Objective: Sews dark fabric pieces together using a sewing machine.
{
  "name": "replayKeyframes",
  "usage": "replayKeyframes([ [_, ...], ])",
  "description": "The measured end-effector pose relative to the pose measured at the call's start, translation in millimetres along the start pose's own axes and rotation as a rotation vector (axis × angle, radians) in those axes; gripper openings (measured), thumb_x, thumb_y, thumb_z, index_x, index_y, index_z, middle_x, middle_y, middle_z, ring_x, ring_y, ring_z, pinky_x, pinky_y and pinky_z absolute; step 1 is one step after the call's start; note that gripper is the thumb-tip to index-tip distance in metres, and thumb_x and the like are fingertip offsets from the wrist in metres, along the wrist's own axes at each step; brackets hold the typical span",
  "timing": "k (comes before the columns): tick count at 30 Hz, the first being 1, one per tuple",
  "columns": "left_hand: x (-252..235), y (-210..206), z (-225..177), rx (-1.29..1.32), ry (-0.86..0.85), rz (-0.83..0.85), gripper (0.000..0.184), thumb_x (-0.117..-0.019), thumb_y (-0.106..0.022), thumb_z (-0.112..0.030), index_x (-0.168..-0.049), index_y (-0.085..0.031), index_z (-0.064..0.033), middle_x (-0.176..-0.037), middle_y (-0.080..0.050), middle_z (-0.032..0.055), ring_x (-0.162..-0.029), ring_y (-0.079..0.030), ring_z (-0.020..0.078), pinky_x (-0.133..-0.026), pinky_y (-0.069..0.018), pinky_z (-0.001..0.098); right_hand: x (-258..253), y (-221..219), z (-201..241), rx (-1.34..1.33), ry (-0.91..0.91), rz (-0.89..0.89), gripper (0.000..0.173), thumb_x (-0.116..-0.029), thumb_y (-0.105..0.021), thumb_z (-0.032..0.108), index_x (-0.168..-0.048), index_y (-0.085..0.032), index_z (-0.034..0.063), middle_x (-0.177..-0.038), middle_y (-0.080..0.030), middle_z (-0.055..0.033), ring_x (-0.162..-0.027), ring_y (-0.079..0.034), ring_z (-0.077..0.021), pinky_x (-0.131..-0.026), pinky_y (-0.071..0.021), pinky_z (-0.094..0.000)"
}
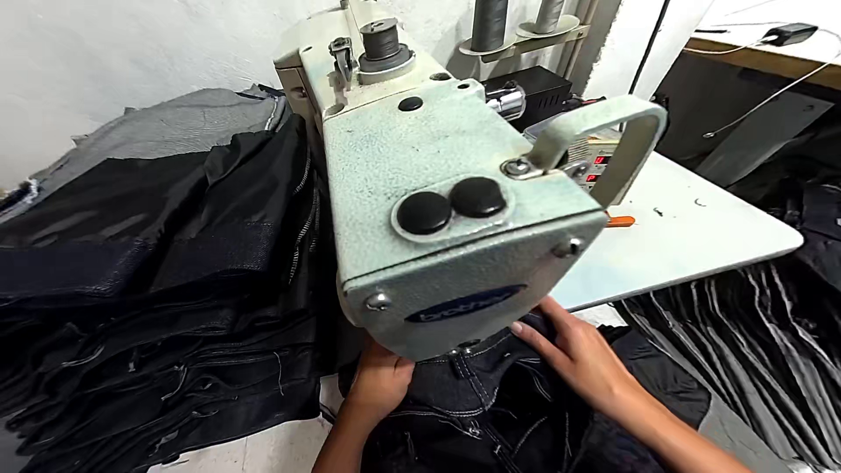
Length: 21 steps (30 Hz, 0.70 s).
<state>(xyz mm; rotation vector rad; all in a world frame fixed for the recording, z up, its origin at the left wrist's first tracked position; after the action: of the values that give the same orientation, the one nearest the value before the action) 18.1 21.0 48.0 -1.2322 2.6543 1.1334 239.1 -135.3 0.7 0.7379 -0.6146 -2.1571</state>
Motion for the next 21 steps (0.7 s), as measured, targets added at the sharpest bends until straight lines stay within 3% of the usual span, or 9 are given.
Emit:
replayKeyframes([
  [2, 1.9, -1.0, 1.0, 0.006, -0.004, -0.031, 0.017, -0.0893, -0.062, -0.004, -0.094, -0.074, 0.0062, -0.095, -0.074, 0.0174, -0.099, -0.071, 0.0187, -0.094, -0.0536, 0.0336, 11.9, 9.8, 30.2, 0.174, 0.336, -0.189, 0.030, -0.1003, -0.057, 0.039, -0.112, -0.070, 0.0144, -0.101, -0.067, -0.0130, -0.093, -0.066, -0.0299, -0.077, -0.0542, -0.0484],
  [4, 2.4, -1.2, 1.6, 0.024, 0.027, -0.030, 0.018, -0.0897, -0.062, -0.005, -0.094, -0.074, 0.0063, -0.094, -0.074, 0.0160, -0.097, -0.070, 0.0138, -0.093, -0.0531, 0.0294, 23.6, 5.1, 65.0, 0.185, 0.560, -0.171, 0.023, -0.1053, -0.053, 0.039, -0.121, -0.067, 0.0313, -0.101, -0.064, -0.0077, -0.097, -0.063, -0.0261, -0.087, -0.0507, -0.0432],
  [8, 3.0, -2.3, 1.9, -0.008, 0.001, -0.060, 0.018, -0.0894, -0.062, -0.007, -0.092, -0.075, 0.0057, -0.092, -0.074, 0.0156, -0.096, -0.071, 0.0152, -0.091, -0.0542, 0.0308, 21.6, -20.2, 74.4, 0.172, 0.692, -0.093, 0.033, -0.1079, -0.042, 0.047, -0.116, -0.071, 0.0336, -0.085, -0.054, -0.0033, -0.081, -0.053, -0.0209, -0.080, -0.0427, -0.0357],
  [12, 5.2, -8.0, 1.2, -0.161, -0.074, -0.132, 0.020, -0.0886, -0.060, -0.010, -0.086, -0.075, 0.0032, -0.086, -0.074, 0.0183, -0.089, -0.074, 0.0288, -0.084, -0.0574, 0.0445, 20.3, -23.2, 43.4, -0.196, 0.555, 0.042, 0.034, -0.1066, -0.044, 0.052, -0.117, -0.074, 0.0392, -0.085, -0.048, 0.0012, -0.086, -0.048, -0.0106, -0.085, -0.0359, -0.0280],
  [15, 3.5, -9.1, -2.8, -0.244, -0.108, -0.167, 0.020, -0.0883, -0.060, -0.010, -0.083, -0.075, 0.0018, -0.083, -0.075, 0.0172, -0.085, -0.075, 0.0289, -0.080, -0.0588, 0.0436, 11.8, -1.4, 12.6, -0.394, 0.388, 0.070, 0.023, -0.0985, -0.064, 0.047, -0.113, -0.077, 0.0350, -0.109, -0.065, 0.0052, -0.108, -0.058, -0.0049, -0.094, -0.0496, -0.0244],
  [16, 2.7, -8.8, -3.1, -0.262, -0.121, -0.175, 0.020, -0.0881, -0.059, -0.011, -0.082, -0.075, 0.0013, -0.083, -0.074, 0.0167, -0.084, -0.075, 0.0283, -0.079, -0.0589, 0.0424, 7.2, 9.7, -2.7, -0.318, 0.325, 0.015, 0.031, -0.0923, -0.070, 0.050, -0.117, -0.076, 0.0327, -0.117, -0.066, 0.0048, -0.113, -0.060, -0.0080, -0.094, -0.0529, -0.0291],
  [18, 4.9, -10.9, -2.0, -0.282, -0.146, -0.206, 0.021, -0.0879, -0.059, -0.010, -0.080, -0.074, 0.0017, -0.081, -0.074, 0.0176, -0.083, -0.075, 0.0291, -0.077, -0.0594, 0.0423, 5.6, 20.7, -29.9, -0.241, 0.122, 0.080, 0.071, -0.0757, -0.077, 0.060, -0.129, -0.069, 0.0145, -0.129, -0.063, -0.0054, -0.120, -0.057, -0.0188, -0.095, -0.0498, -0.0427],
  [19, 6.5, -12.7, -0.8, -0.295, -0.157, -0.228, 0.021, -0.0876, -0.059, -0.011, -0.079, -0.074, 0.0010, -0.080, -0.074, 0.0170, -0.081, -0.075, 0.0281, -0.076, -0.0594, 0.0408, 10.7, 15.7, -37.5, -0.347, -0.052, 0.224, 0.083, -0.0697, -0.082, 0.057, -0.135, -0.064, 0.0089, -0.134, -0.062, -0.0028, -0.125, -0.056, -0.0148, -0.101, -0.0495, -0.0410],
  [21, 7.6, -14.7, -0.6, -0.315, -0.165, -0.255, 0.023, -0.0877, -0.059, -0.013, -0.079, -0.075, 0.0005, -0.080, -0.074, 0.0166, -0.082, -0.075, 0.0271, -0.077, -0.0593, 0.0392, 29.5, -10.1, -29.7, -0.698, -0.346, 0.422, 0.073, -0.0660, -0.090, 0.034, -0.128, -0.060, 0.0102, -0.117, -0.071, 0.0096, -0.110, -0.066, -0.0012, -0.096, -0.0568, -0.0274],
])
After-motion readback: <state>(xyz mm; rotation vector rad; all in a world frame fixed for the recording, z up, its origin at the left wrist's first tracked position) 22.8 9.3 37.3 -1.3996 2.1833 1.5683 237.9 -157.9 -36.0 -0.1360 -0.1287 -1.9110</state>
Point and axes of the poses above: each hand's wrist, its own x-axis away from the middle knuckle, its own y-axis out of the back of the hand, z = x × y, the point moved 3 cm from there along -x, towards the middle knuckle
